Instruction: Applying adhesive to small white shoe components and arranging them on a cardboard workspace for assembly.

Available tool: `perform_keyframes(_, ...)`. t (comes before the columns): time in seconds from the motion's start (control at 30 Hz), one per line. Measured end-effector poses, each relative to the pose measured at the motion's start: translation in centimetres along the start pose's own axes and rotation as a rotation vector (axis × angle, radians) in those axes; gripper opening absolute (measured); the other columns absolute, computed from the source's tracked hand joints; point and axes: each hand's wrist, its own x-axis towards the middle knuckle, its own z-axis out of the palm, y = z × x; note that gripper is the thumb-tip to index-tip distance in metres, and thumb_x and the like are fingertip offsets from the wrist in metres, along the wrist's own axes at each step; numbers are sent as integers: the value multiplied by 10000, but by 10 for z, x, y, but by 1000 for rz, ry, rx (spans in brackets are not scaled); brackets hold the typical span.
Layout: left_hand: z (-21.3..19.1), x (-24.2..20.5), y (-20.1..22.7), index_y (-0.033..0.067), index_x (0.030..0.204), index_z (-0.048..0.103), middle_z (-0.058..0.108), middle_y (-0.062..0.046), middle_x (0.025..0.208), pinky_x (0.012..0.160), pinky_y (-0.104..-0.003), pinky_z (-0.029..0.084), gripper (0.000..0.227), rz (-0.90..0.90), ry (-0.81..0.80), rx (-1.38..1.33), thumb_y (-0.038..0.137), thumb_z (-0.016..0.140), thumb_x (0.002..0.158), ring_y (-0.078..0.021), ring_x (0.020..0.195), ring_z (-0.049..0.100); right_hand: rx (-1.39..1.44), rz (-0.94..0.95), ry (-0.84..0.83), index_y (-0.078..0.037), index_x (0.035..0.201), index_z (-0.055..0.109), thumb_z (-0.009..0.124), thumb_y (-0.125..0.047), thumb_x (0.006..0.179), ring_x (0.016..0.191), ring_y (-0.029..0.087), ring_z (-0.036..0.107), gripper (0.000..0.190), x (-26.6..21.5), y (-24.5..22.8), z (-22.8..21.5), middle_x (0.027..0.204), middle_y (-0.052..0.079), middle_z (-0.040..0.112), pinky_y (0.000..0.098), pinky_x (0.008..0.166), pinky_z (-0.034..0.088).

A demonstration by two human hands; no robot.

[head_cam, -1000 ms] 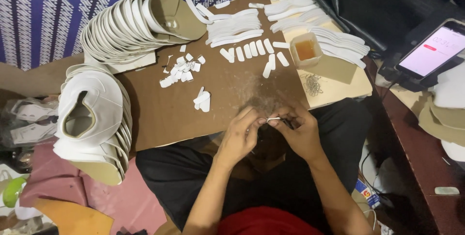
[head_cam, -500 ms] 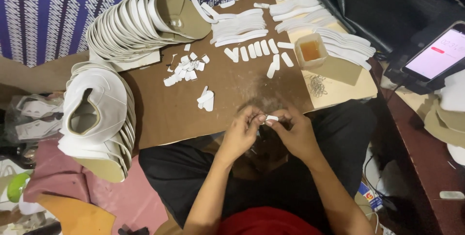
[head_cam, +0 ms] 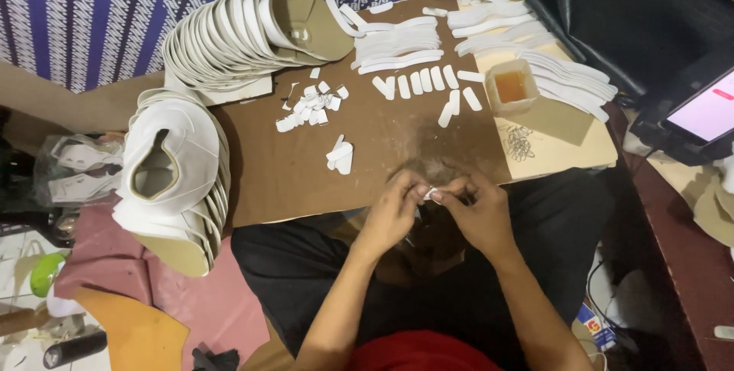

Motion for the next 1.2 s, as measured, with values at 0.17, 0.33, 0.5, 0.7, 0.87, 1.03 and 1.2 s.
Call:
perform_keyframes(0.17, 22, 1, -42, -32, 1152, 595, 689, -134, 944, 750, -291, 593, 210, -185, 111, -559, 94, 643, 991, -152, 787, 674, 196, 104, 95, -80, 844, 680, 952, -208, 748, 630, 86, 667, 316, 7, 13, 15, 749, 52, 762, 211, 613, 540)
perform_keyframes(0.33, 11, 5, -48, 21, 973, 726, 743, -77, 831, 713, -242, 600, 139, -284, 220, -588, 107, 798, 891, -78, 765, 680, 438, 186, 11, 13, 1263, 585, 895, -124, 761, 857, 135, 667, 606, 7, 13, 22, 972, 112, 663, 288, 801, 599)
perform_keyframes(0.5, 7, 9, -37, -11, 976, 731, 726, -89, 777, 682, -253, 609, 179, -368, 286, -612, 139, 790, 898, -112, 726, 704, 319, 204, -28, 8, 935, 643, 904, -174, 799, 801, 149, 694, 346, 11, 10, 22, 874, 121, 747, 313, 761, 591)
perform_keyframes(0.7, 16, 10, -26, -2, 988, 750, 719, -74, 785, 677, -239, 604, 234, -409, 337, -727, 181, 827, 864, -121, 718, 710, 580, 232, 44, -36, 885, 543, 919, -100, 763, 816, 142, 692, 400, 12, -8, 28, 837, 92, 675, 277, 782, 586)
perform_keyframes(0.87, 6, 5, -29, 6, 939, 772, 697, -87, 771, 691, -261, 594, 164, -299, 331, -541, 127, 840, 853, -102, 741, 665, 634, 246, -23, -55, 888, 525, 890, -94, 788, 895, 171, 696, 381, 12, -4, 25, 890, 71, 653, 323, 837, 591)
perform_keyframes(1.03, 10, 5, -20, 9, 950, 772, 718, -69, 753, 669, -232, 564, 211, -347, 306, -541, 176, 849, 848, -85, 713, 652, 493, 212, -16, 9, 983, 639, 923, -163, 771, 721, 167, 697, 393, 24, 6, 21, 779, 117, 682, 309, 731, 610)
perform_keyframes(1.2, 17, 1, -37, -17, 944, 732, 707, -137, 737, 652, -248, 576, 150, -399, 274, -788, 120, 769, 895, -168, 660, 697, 530, 239, 35, 12, 1085, 670, 933, -145, 741, 671, 132, 664, 461, 27, 13, 22, 753, 80, 662, 279, 695, 584)
